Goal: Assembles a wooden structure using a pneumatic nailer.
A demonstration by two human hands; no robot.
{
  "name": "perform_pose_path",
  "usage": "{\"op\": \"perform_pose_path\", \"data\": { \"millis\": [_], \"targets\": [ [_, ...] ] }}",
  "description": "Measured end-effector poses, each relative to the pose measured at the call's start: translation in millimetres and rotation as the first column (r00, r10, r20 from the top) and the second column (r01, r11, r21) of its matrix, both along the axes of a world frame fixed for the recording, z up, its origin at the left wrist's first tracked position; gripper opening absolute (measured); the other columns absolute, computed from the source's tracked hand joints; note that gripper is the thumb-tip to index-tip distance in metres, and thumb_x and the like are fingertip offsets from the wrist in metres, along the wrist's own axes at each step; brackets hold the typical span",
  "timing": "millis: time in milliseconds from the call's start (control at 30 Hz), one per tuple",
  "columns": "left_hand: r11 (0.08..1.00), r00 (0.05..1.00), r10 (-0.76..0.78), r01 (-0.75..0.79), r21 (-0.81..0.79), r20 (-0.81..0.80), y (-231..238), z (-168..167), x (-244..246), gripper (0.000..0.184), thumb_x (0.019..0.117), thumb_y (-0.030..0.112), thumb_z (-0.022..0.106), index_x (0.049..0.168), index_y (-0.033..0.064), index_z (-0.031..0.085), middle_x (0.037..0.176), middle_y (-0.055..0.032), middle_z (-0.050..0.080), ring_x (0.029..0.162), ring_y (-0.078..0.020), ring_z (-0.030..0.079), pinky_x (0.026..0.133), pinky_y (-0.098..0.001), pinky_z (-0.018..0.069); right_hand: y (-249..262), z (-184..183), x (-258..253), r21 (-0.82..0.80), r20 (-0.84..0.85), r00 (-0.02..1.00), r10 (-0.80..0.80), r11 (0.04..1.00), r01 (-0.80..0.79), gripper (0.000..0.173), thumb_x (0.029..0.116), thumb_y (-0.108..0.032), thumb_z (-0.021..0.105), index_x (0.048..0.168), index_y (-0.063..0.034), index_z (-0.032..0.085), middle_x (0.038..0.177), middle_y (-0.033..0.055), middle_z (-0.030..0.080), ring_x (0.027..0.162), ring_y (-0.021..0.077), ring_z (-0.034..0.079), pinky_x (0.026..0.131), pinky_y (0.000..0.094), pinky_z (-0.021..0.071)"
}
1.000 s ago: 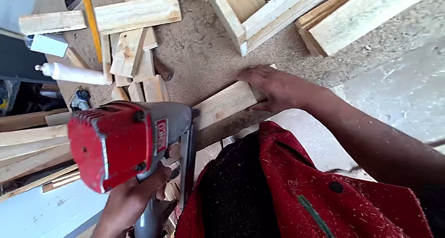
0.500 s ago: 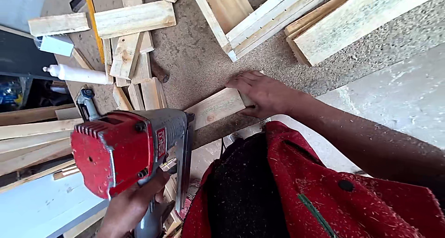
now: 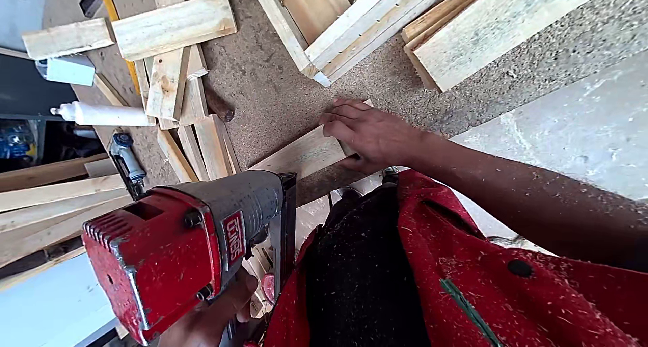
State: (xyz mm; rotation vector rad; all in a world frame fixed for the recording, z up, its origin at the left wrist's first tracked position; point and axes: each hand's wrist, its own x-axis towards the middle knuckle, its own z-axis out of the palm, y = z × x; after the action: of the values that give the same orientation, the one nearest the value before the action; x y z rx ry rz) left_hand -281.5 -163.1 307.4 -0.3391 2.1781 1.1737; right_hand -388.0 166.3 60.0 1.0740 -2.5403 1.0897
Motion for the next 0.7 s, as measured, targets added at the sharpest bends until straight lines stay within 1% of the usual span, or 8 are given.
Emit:
{"op": "perform_pose_path", "data": {
  "millis": [167, 267, 333, 433, 533, 600, 633, 700],
  "targets": [
    [0.988, 0.993, -0.116, 0.117, -0.097, 0.022, 14, -13, -15, 0.015, 0.0937, 0.024, 0.065, 0.102, 0.0129, 0.071, 0.071, -0.0004, 0.065, 0.060, -0.0123, 0.063, 0.059, -0.0295, 0.0562, 1, -1, 0, -0.027, 0.012, 1.000, -0.007, 1.000, 0.008, 0.059, 0.0783, -0.043, 0.079, 0.121, -0.0075, 0.057, 0.127, 0.0139, 0.066, 0.129, 0.0335, 0.059, 0.124, 0.0489, 0.0314],
    [0.974, 0.989, -0.149, 0.148, -0.173, 0.006, 18, -3, -17, 0.018, 0.0903, 0.026, 0.068, 0.103, 0.0149, 0.072, 0.069, 0.0008, 0.065, 0.059, -0.0110, 0.063, 0.058, -0.0280, 0.0560, 0, 0, 2, -0.031, 0.039, 0.999, -0.015, 0.999, 0.016, 0.070, 0.0788, -0.043, 0.079, 0.132, -0.0052, 0.054, 0.134, 0.0143, 0.064, 0.132, 0.0327, 0.057, 0.125, 0.0487, 0.0286],
    [0.969, 0.984, -0.177, 0.168, -0.181, -0.035, 24, 4, -25, 0.015, 0.0893, 0.027, 0.070, 0.098, 0.0155, 0.072, 0.068, 0.0004, 0.065, 0.058, -0.0111, 0.063, 0.057, -0.0282, 0.0554, 1, -1, 0, -0.024, 0.061, 0.998, -0.026, 0.999, 0.028, 0.081, 0.0777, -0.041, 0.081, 0.143, -0.0066, 0.048, 0.139, 0.0133, 0.062, 0.135, 0.0322, 0.055, 0.126, 0.0488, 0.0269],
    [0.963, 0.966, -0.251, 0.243, -0.113, -0.064, 33, 4, -51, 0.015, 0.0923, 0.027, 0.067, 0.102, 0.0160, 0.071, 0.068, -0.0012, 0.064, 0.057, -0.0136, 0.063, 0.057, -0.0306, 0.0569, 0, 0, 2, -0.029, 0.095, 0.994, -0.049, 0.998, 0.052, 0.098, 0.0749, -0.042, 0.083, 0.154, -0.0080, 0.037, 0.141, 0.0131, 0.061, 0.138, 0.0320, 0.053, 0.126, 0.0472, 0.0263],
    [0.957, 0.962, -0.274, 0.272, -0.096, -0.001, 40, -5, -75, 0.013, 0.0907, 0.024, 0.065, 0.091, 0.0122, 0.069, 0.063, -0.0076, 0.061, 0.053, -0.0191, 0.061, 0.053, -0.0328, 0.0551, 1, 0, 0, -0.041, 0.093, 0.994, -0.049, 0.998, 0.053, 0.110, 0.0745, -0.045, 0.082, 0.160, -0.0075, 0.026, 0.150, 0.0128, 0.055, 0.141, 0.0310, 0.050, 0.127, 0.0462, 0.0260],
    [0.940, 0.949, -0.316, 0.311, -0.142, -0.014, 35, -1, -76, 0.018, 0.0906, 0.028, 0.066, 0.101, 0.0140, 0.071, 0.067, -0.0066, 0.064, 0.055, -0.0186, 0.062, 0.053, -0.0324, 0.0558, 3, 1, -1, -0.042, 0.087, 0.995, -0.057, 0.997, 0.061, 0.112, 0.0745, -0.046, 0.083, 0.161, -0.0070, 0.024, 0.150, 0.0129, 0.055, 0.141, 0.0302, 0.050, 0.127, 0.0458, 0.0263],
    [0.934, 0.945, -0.324, 0.313, -0.173, -0.042, 30, 0, -68, 0.021, 0.0913, 0.029, 0.067, 0.105, 0.0139, 0.071, 0.071, -0.0045, 0.065, 0.058, -0.0164, 0.063, 0.055, -0.0316, 0.0565, 3, 1, -1, -0.045, 0.088, 0.994, -0.062, 0.997, 0.067, 0.112, 0.0735, -0.047, 0.084, 0.161, -0.0069, 0.025, 0.149, 0.0134, 0.055, 0.140, 0.0301, 0.051, 0.126, 0.0464, 0.0269],
    [0.933, 0.950, -0.288, 0.251, -0.257, -0.118, 12, -8, -43, 0.023, 0.0929, 0.029, 0.071, 0.103, 0.0084, 0.073, 0.081, -0.0025, 0.071, 0.072, -0.0106, 0.068, 0.069, -0.0306, 0.0590, 4, 5, -2, -0.053, 0.102, 0.991, -0.084, 0.995, 0.089, 0.112, 0.0717, -0.047, 0.086, 0.160, -0.0081, 0.028, 0.148, 0.0139, 0.056, 0.140, 0.0305, 0.050, 0.125, 0.0477, 0.0294]
  ]
}}
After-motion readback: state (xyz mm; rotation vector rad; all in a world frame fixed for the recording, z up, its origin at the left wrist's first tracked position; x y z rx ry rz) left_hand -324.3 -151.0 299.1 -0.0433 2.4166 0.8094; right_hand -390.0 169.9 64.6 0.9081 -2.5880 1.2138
